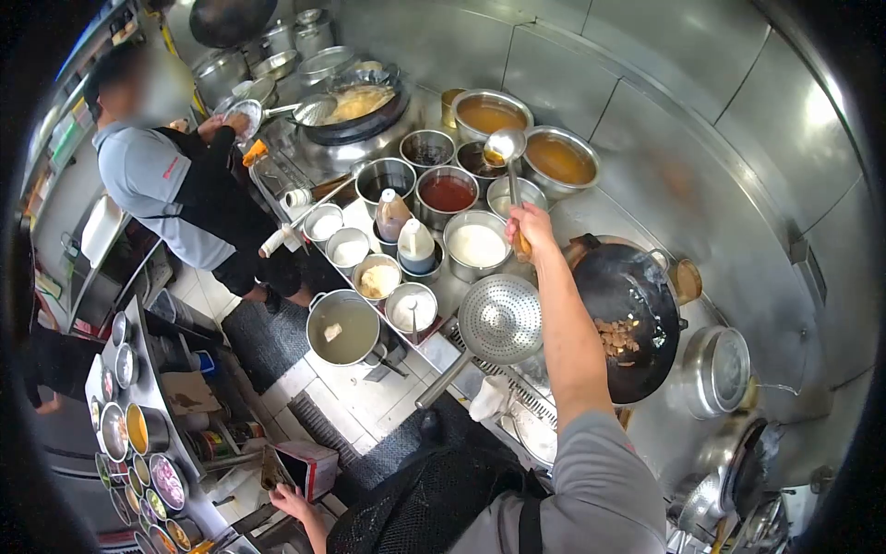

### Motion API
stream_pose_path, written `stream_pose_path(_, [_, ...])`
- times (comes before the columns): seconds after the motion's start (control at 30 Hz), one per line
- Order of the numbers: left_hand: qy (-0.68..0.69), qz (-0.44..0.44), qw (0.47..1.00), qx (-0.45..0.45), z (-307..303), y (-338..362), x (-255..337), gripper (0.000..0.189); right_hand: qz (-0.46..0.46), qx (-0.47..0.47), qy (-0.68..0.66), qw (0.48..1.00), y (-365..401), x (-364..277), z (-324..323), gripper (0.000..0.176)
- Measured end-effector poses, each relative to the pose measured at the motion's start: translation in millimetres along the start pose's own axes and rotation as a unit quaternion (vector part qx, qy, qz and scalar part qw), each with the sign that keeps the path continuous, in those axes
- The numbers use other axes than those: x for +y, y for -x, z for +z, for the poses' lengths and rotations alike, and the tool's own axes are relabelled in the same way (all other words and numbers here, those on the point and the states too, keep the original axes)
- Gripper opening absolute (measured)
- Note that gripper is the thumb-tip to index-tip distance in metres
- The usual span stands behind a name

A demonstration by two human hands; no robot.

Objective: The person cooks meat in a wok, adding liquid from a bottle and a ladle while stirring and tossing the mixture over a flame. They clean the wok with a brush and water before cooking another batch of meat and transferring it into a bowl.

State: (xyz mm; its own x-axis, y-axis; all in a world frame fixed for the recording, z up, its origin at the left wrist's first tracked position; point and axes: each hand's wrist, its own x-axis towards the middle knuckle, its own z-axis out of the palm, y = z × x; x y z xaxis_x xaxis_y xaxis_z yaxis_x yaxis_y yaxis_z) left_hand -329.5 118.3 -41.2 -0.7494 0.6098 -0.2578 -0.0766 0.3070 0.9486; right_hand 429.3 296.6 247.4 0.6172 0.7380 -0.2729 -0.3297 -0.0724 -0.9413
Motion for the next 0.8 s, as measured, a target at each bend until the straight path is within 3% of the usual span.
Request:
stream_pose_path(0.07, [0.014,0.020,1.000,-0.016,23,22,32,0.057,0.008,-0.010,-0.034,0.999,3,-2,-8,0.011])
stream_pose_path(0.4, [0.000,0.040,0.998,-0.055,16,82,21,0.052,-0.045,0.011,-0.009,0.999,23,10,-39,0.013])
stream_pose_path(0.47, [0.003,0.055,0.997,-0.061,37,113,51,0.046,-0.038,-0.011,-0.056,0.998,39,17,-53,0.020])
stream_pose_path(0.5, [0.028,0.092,0.989,-0.114,45,119,52,0.043,-0.039,-0.007,-0.096,0.995,52,21,-63,0.031])
stream_pose_path(0.53, [0.050,0.129,0.976,-0.170,54,126,58,0.040,-0.039,-0.004,-0.099,0.994,69,23,-77,0.031])
stream_pose_path(0.6, [-0.004,0.194,0.948,-0.251,92,191,114,0.031,-0.028,-0.036,-0.238,0.970,120,24,-118,0.040])
stream_pose_path(0.67, [-0.007,0.205,0.903,-0.378,125,253,143,0.025,0.009,-0.123,-0.321,0.939,190,24,-182,0.043])
stream_pose_path(0.73, [0.012,0.216,0.824,-0.524,156,316,142,0.024,0.030,-0.070,-0.267,0.961,286,19,-241,0.048])
stream_pose_path(0.77, [-0.017,0.271,0.776,-0.569,172,352,141,0.026,0.017,-0.002,-0.083,0.996,331,15,-261,0.051])
stream_pose_path(0.8, [-0.015,0.277,0.729,-0.626,178,399,151,0.031,-0.005,0.050,0.095,0.994,356,35,-293,0.053])
